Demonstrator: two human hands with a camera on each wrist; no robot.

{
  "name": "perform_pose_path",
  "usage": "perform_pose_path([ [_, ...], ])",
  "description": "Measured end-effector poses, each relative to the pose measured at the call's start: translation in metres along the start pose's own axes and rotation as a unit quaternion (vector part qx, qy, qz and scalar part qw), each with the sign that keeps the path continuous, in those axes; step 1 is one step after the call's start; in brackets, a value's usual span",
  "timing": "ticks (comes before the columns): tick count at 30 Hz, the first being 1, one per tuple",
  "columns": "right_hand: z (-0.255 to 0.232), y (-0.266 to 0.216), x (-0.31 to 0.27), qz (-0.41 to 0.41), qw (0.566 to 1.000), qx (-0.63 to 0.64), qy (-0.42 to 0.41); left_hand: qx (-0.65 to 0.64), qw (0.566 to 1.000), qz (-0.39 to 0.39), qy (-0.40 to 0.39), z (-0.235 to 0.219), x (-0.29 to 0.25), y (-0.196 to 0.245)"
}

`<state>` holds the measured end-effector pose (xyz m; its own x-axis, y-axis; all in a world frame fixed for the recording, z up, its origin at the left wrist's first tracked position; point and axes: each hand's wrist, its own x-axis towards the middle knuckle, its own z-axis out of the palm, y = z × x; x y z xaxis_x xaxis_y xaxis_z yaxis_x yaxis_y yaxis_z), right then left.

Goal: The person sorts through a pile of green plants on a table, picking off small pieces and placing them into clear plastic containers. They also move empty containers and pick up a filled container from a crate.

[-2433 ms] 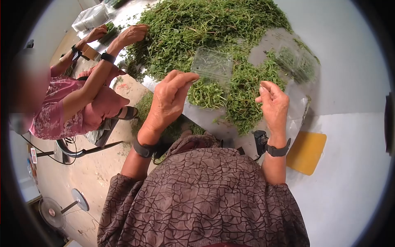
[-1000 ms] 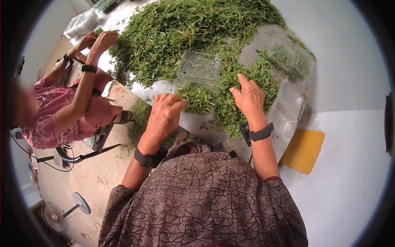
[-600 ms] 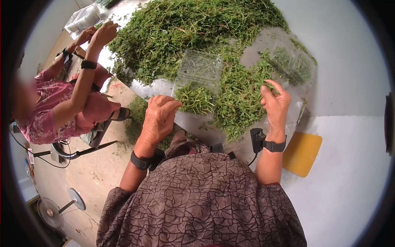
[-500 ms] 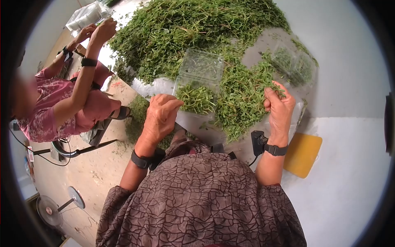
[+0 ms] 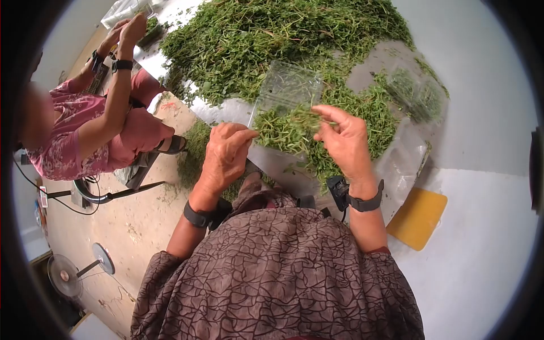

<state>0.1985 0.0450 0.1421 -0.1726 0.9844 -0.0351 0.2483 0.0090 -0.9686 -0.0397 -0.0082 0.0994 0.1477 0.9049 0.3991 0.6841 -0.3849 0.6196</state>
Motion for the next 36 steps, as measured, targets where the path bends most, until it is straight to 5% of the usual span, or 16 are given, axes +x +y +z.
perform_pose_path([
  [8, -0.015, 0.023, -0.01, -0.005, 0.994, -0.088, 0.069, 0.003, 0.999, -0.032, 0.029, 0.002, -0.004, -0.002],
  [11, -0.022, 0.031, -0.014, 0.015, 0.993, -0.067, 0.093, -0.003, 1.0, 0.011, 0.018, 0.008, 0.004, 0.002],
  [19, -0.057, 0.052, -0.023, 0.042, 0.977, -0.095, 0.185, 0.048, 0.987, 0.117, -0.095, 0.035, 0.021, 0.019],
  [22, -0.062, 0.054, -0.025, 0.054, 0.944, -0.237, 0.223, 0.108, 0.965, 0.143, -0.19, 0.053, 0.02, 0.013],
  [27, -0.052, 0.039, -0.032, 0.086, 0.911, -0.383, 0.131, 0.133, 0.954, 0.128, -0.234, 0.046, 0.032, 0.024],
  [28, -0.055, 0.057, -0.034, 0.009, 0.897, -0.42, 0.139, 0.112, 0.958, 0.124, -0.232, 0.043, 0.032, 0.023],
  [30, -0.055, 0.057, -0.034, 0.0, 0.901, -0.413, 0.136, 0.091, 0.961, 0.121, -0.232, 0.038, 0.034, 0.025],
  [32, -0.052, 0.055, -0.035, -0.007, 0.904, -0.406, 0.131, 0.038, 0.984, 0.116, -0.132, 0.033, 0.034, 0.028],
  [36, -0.046, 0.057, -0.03, -0.028, 0.869, -0.485, 0.093, 0.041, 0.98, 0.14, -0.136, 0.047, 0.034, 0.027],
])
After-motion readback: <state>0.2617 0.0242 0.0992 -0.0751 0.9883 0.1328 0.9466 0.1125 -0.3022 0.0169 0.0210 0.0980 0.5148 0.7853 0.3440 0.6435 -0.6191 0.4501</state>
